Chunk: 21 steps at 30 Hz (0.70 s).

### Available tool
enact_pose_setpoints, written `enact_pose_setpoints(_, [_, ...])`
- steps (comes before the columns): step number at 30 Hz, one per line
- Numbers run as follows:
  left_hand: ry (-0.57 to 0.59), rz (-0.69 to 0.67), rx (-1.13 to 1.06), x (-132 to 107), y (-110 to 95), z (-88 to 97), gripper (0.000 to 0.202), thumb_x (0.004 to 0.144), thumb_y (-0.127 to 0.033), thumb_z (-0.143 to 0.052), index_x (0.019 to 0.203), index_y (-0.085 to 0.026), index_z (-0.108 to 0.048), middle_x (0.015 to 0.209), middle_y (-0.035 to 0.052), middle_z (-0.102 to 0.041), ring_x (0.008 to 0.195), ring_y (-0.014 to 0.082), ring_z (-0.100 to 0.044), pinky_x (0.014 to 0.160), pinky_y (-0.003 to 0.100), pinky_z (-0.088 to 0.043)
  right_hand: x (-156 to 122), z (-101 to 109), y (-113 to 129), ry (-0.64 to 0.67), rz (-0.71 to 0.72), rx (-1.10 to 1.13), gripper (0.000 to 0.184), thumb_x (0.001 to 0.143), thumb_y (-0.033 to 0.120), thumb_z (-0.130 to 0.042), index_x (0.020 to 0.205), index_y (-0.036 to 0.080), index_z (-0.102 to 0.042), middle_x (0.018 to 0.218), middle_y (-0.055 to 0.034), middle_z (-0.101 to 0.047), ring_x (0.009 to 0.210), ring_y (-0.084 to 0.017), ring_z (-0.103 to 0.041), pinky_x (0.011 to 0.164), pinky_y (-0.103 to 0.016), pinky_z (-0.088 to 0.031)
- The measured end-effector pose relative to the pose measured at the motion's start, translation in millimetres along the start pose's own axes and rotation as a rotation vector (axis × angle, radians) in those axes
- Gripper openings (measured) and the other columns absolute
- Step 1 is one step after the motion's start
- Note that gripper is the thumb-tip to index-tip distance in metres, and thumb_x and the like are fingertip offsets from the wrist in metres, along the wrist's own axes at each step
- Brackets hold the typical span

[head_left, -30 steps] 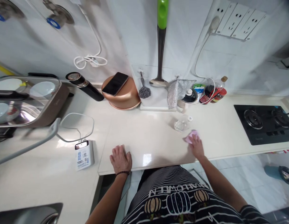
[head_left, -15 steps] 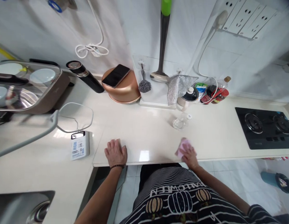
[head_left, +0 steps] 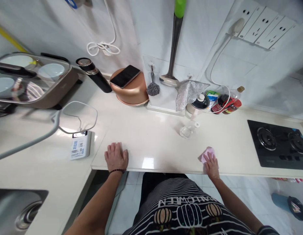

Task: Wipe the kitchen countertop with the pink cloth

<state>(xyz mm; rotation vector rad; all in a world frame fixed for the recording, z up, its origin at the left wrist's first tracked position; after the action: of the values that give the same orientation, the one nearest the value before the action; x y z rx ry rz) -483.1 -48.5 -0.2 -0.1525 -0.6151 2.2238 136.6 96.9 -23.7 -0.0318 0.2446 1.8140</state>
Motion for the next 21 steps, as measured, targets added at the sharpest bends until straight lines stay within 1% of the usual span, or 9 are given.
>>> enact_pose_setpoints(1, [0.002,0.002,-0.001,0.1,0.4,-0.4,0.072,0.101,-0.047,-0.039,0.159,-0.003,-0.046,0.169,0.0291,-0.040,0.166,0.0397,-0.022,0.133,0.065,-0.019,9.8,3.9,-8.6,-0.032,-0.057,0.003,0.058,0.104,0.029,-0.035,0.156,0.033,-0.060,0.173,-0.0045,-0.045,0.166,-0.034,-0.024,0.128,-0.064,-0.031])
enact_pose_setpoints(3, [0.003,0.010,-0.004,0.2,1.9,-1.1,0.073,0.101,-0.046,-0.039,0.159,-0.003,-0.047,0.169,0.0292,-0.040,0.166,0.0396,-0.022,0.133,0.065,-0.018,37.9,9.6,-3.8,-0.067,-0.110,0.027,0.058,0.105,0.032,-0.034,0.158,0.033,-0.057,0.173,-0.0045,-0.044,0.166,-0.035,-0.024,0.128,-0.066,-0.029])
enact_pose_setpoints(5, [0.001,0.015,-0.007,0.4,3.1,-1.5,0.073,0.100,-0.046,-0.040,0.159,-0.002,-0.046,0.170,0.0292,-0.039,0.166,0.0397,-0.021,0.133,0.064,-0.018,71.7,10.9,24.5,-0.047,-0.070,0.043,0.058,0.105,0.034,-0.035,0.159,0.035,-0.056,0.174,-0.0035,-0.043,0.165,-0.035,-0.024,0.128,-0.067,-0.027])
enact_pose_setpoints(7, [0.002,0.017,-0.011,0.5,3.9,-1.8,0.074,0.100,-0.046,-0.041,0.159,-0.002,-0.046,0.170,0.0290,-0.039,0.166,0.0399,-0.021,0.133,0.064,-0.018,99.6,9.2,61.4,0.007,0.038,0.043,0.058,0.104,0.033,-0.037,0.159,0.036,-0.056,0.175,-0.0022,-0.042,0.165,-0.035,-0.023,0.129,-0.066,-0.026])
enact_pose_setpoints(10, [0.005,0.028,-0.014,0.9,5.5,-2.1,0.073,0.099,-0.045,-0.042,0.159,-0.004,-0.046,0.170,0.0276,-0.040,0.166,0.0395,-0.021,0.133,0.064,-0.019,113.1,8.8,94.1,0.046,0.172,0.058,0.058,0.103,0.030,-0.040,0.159,0.037,-0.056,0.175,-0.0019,-0.042,0.166,-0.034,-0.023,0.129,-0.067,-0.026])
enact_pose_setpoints(12, [0.000,0.033,-0.012,1.1,6.2,-1.6,0.072,0.099,-0.045,-0.042,0.159,-0.005,-0.047,0.170,0.0274,-0.041,0.166,0.0392,-0.022,0.132,0.064,-0.020,104.1,9.2,92.9,0.033,0.197,0.064,0.058,0.104,0.031,-0.039,0.159,0.037,-0.054,0.175,-0.0021,-0.042,0.166,-0.034,-0.023,0.129,-0.067,-0.026])
enact_pose_setpoints(17, [-0.028,0.032,-0.007,0.9,6.2,0.3,0.071,0.100,-0.046,-0.041,0.157,-0.004,-0.049,0.169,0.0278,-0.042,0.166,0.0385,-0.023,0.133,0.062,-0.020,74.6,-4.5,65.3,0.051,0.159,-0.035,0.060,0.105,0.033,-0.034,0.163,0.037,-0.049,0.178,-0.0003,-0.034,0.168,-0.033,-0.020,0.131,-0.063,-0.025])
enact_pose_setpoints(19, [-0.025,0.037,-0.009,1.0,7.1,-0.1,0.070,0.100,-0.046,-0.041,0.156,-0.005,-0.050,0.168,0.0269,-0.043,0.166,0.0379,-0.024,0.133,0.061,-0.020,82.0,-8.2,59.3,0.067,0.123,-0.065,0.061,0.105,0.035,-0.033,0.164,0.036,-0.048,0.179,-0.0006,-0.033,0.168,-0.032,-0.020,0.132,-0.063,-0.024])
enact_pose_setpoints(21, [-0.014,0.049,-0.008,1.2,9.0,-1.3,0.068,0.100,-0.045,-0.043,0.156,-0.008,-0.051,0.168,0.0258,-0.045,0.166,0.0374,-0.025,0.133,0.061,-0.019,104.5,-5.8,57.6,0.063,0.090,-0.048,0.062,0.105,0.038,-0.031,0.165,0.035,-0.048,0.179,-0.0021,-0.033,0.168,-0.032,-0.018,0.132,-0.063,-0.021])
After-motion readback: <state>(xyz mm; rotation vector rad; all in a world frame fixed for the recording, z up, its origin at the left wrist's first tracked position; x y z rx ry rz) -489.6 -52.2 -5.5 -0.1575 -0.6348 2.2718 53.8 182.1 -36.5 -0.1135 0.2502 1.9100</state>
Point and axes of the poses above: each hand's wrist, its own x-axis towards the middle knuckle, its own z-axis out of the back of the hand, y = z × x, the point moved 10 cm from there along x, towards the middle knuckle
